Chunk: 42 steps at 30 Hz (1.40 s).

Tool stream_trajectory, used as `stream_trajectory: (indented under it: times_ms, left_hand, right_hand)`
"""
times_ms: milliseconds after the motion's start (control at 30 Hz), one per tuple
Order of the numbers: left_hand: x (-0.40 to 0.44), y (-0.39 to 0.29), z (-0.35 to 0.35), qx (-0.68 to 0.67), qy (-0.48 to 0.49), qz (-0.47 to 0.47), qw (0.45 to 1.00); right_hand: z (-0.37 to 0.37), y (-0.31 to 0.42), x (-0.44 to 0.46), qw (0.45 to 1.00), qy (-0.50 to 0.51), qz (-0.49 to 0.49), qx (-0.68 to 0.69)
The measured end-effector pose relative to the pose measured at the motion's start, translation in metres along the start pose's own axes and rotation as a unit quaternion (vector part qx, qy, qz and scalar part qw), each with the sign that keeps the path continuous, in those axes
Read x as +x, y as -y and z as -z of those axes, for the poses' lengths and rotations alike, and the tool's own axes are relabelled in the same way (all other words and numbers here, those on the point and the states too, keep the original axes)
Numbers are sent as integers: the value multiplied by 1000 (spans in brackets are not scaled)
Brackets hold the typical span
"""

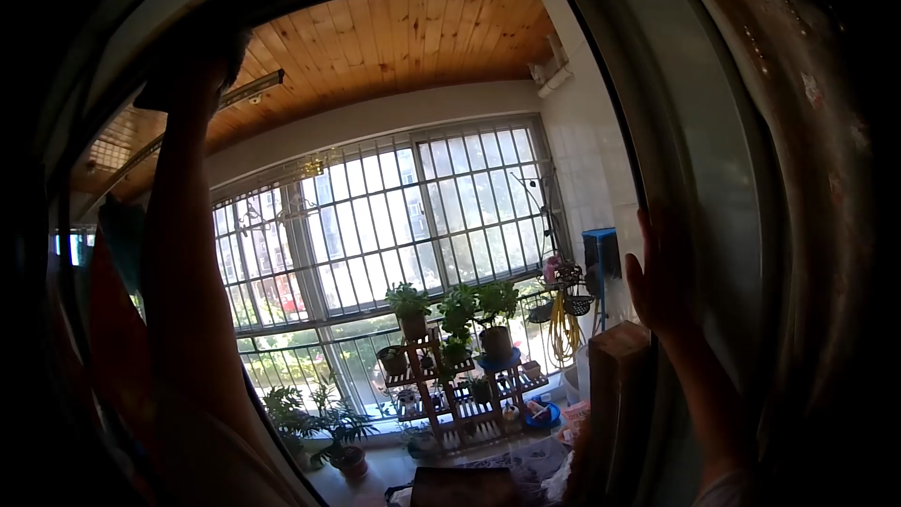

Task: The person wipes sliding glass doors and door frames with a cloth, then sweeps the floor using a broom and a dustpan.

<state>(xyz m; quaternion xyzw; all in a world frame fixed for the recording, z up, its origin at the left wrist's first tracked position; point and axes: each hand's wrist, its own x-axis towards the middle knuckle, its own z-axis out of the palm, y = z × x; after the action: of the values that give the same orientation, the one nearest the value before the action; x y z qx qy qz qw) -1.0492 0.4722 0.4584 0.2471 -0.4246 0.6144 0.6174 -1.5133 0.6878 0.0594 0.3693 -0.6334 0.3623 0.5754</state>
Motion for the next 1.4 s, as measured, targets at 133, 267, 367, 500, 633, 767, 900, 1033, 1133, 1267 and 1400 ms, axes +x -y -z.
stream_trajectory:
  times_ms: [133,267,367,500,633,767,900,1033,1133,1267,1400]
  left_hand:
    - [0,-36,51,50,32,74,995]
    - [2,-22,22,81,-98,29,991]
    - [-5,-35,29,64,-180,-118,974]
    - [-3,-71,48,50,-28,101,993]
    - [8,-57,17,-42,-123,-87,988]
    - [25,-99,-1,-60,-101,-38,992]
    - [51,-170,-21,-255,-192,0,948]
    - [68,-239,23,-245,63,-35,967]
    - [60,-237,48,-229,85,-31,969]
    - [37,-187,31,-143,-108,-13,984]
    - [33,-153,-17,-128,-187,13,974]
  right_hand:
    - [-9,-1,-1,998,-21,3,53]
    - [-8,-1,-2,998,-8,-13,53]
    - [-11,-2,-5,996,-27,-11,84]
    - [1,10,0,994,-16,-14,108]
    - [14,15,0,1000,6,-4,7]
    - [10,17,0,998,6,-9,59]
    - [4,11,-2,997,-12,11,72]
    - [-4,6,-4,995,-14,7,94]
    - [-1,9,-3,995,-8,6,97]
    - [13,13,-1,1000,27,-7,-10]
    - [20,18,0,1000,25,-5,-3]
